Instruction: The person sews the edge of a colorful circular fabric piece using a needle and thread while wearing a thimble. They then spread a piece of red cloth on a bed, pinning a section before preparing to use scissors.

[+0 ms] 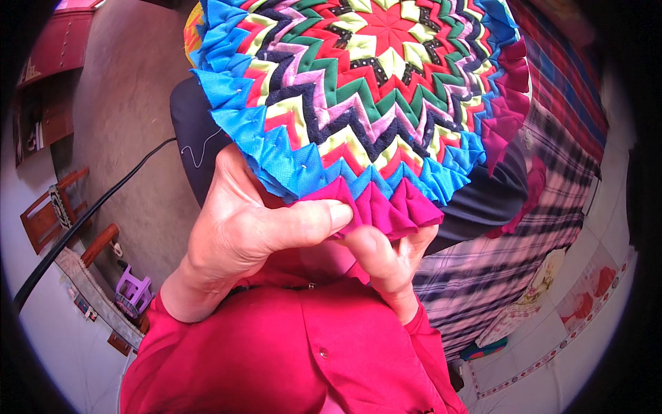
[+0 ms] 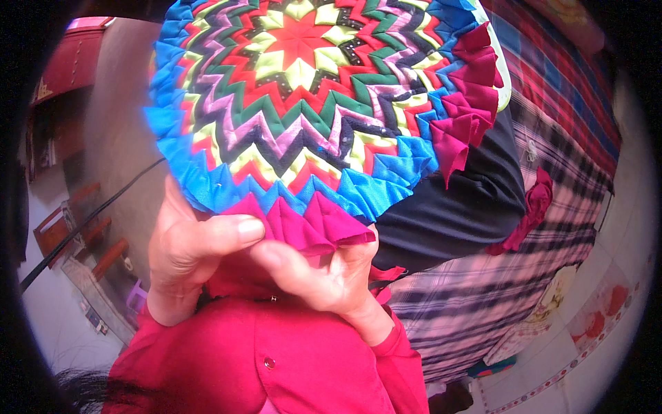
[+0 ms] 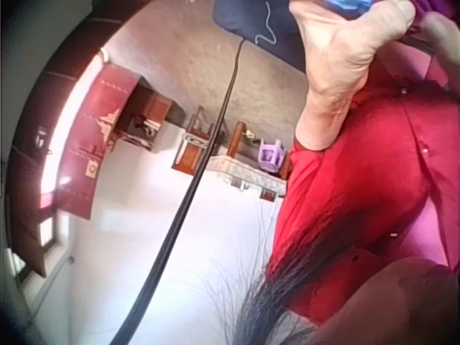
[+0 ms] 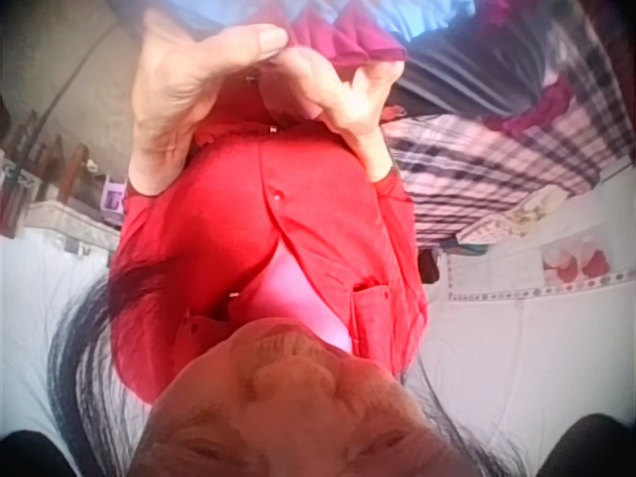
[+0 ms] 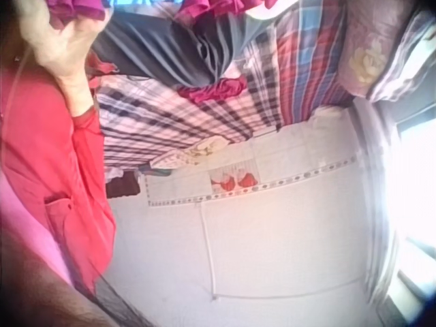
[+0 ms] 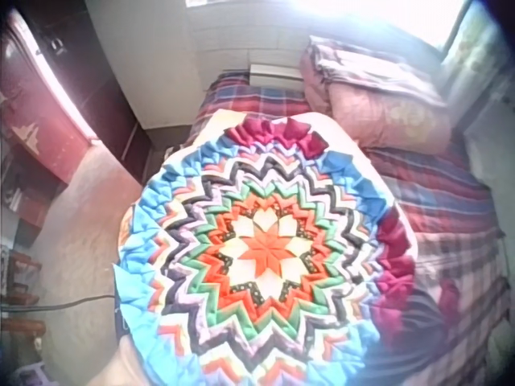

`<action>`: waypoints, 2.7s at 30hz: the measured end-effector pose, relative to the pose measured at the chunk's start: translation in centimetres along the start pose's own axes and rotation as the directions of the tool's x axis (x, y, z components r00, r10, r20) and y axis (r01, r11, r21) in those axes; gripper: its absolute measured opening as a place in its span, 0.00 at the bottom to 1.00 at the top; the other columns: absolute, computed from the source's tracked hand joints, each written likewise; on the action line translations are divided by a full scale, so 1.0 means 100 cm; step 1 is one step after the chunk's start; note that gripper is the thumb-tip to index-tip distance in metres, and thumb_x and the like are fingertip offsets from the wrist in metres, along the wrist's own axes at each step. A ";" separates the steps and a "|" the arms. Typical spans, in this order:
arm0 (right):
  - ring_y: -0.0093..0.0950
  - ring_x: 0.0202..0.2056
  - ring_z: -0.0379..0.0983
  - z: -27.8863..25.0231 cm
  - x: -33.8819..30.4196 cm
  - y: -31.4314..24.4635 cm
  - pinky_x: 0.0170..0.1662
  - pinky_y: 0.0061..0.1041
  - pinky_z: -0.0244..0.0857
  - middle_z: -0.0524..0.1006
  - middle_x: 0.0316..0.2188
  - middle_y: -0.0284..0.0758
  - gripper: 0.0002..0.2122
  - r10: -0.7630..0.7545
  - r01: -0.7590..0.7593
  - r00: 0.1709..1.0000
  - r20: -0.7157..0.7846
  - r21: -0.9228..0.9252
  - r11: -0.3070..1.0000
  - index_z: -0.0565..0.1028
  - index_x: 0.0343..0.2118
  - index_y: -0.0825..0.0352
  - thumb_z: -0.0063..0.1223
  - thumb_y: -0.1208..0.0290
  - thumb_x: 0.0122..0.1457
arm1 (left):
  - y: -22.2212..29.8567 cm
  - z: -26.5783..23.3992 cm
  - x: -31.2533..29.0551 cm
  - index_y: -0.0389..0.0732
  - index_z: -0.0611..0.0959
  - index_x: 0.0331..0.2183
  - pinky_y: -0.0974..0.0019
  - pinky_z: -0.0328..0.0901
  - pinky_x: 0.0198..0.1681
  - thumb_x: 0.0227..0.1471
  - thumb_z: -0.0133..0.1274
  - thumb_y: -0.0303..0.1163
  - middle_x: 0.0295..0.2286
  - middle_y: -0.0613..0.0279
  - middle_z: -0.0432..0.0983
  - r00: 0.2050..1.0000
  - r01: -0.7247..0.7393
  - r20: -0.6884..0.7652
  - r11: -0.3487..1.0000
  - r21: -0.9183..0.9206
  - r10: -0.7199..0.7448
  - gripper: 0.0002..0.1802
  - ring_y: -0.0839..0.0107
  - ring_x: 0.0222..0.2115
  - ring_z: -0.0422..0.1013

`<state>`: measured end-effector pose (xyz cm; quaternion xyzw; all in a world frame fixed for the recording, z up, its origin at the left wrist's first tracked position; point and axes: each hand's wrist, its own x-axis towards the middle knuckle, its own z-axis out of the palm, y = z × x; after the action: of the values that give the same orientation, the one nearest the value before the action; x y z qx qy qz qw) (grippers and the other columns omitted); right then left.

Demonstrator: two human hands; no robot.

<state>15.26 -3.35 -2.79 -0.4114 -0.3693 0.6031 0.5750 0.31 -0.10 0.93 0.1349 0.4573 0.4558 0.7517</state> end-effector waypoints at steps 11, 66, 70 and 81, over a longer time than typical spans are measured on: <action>0.25 0.41 0.76 0.006 0.005 -0.011 0.47 0.26 0.68 0.80 0.40 0.37 0.17 0.229 -0.225 0.968 -0.100 0.049 0.973 0.76 0.45 0.75 0.60 0.79 0.50 | -0.003 -0.003 0.000 0.32 0.77 0.47 0.66 0.69 0.46 0.44 0.58 0.18 0.40 0.59 0.79 1.000 -0.014 0.026 1.000 0.008 0.014 0.24 0.72 0.40 0.74; 0.27 0.46 0.74 0.017 0.000 0.001 0.51 0.28 0.67 0.77 0.46 0.39 0.20 0.110 -0.093 0.982 -0.153 0.120 0.988 0.72 0.51 0.75 0.56 0.85 0.53 | -0.006 -0.007 0.001 0.31 0.81 0.40 0.68 0.70 0.42 0.46 0.57 0.18 0.35 0.59 0.81 0.999 -0.047 0.002 0.999 0.002 0.047 0.15 0.74 0.35 0.75; 0.27 0.45 0.74 0.018 0.001 -0.001 0.50 0.29 0.67 0.77 0.45 0.39 0.18 0.122 -0.109 0.982 -0.144 0.096 0.989 0.72 0.49 0.75 0.55 0.84 0.53 | -0.006 -0.009 0.001 0.31 0.81 0.40 0.68 0.70 0.42 0.47 0.58 0.19 0.35 0.60 0.81 0.999 -0.032 0.006 0.999 0.014 0.032 0.15 0.74 0.35 0.75; 0.25 0.40 0.75 0.025 0.003 -0.002 0.46 0.26 0.67 0.79 0.39 0.36 0.13 0.107 -0.104 0.975 -0.194 0.028 0.994 0.75 0.44 0.74 0.55 0.84 0.53 | -0.001 -0.013 0.003 0.32 0.81 0.40 0.69 0.68 0.43 0.47 0.58 0.20 0.35 0.62 0.81 0.997 -0.051 0.055 0.995 0.088 0.046 0.14 0.76 0.36 0.74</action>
<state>13.05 -2.99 -1.66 -0.4825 -0.2832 0.5928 0.5793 -0.66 -0.19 -0.05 0.1913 0.4537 0.4495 0.7454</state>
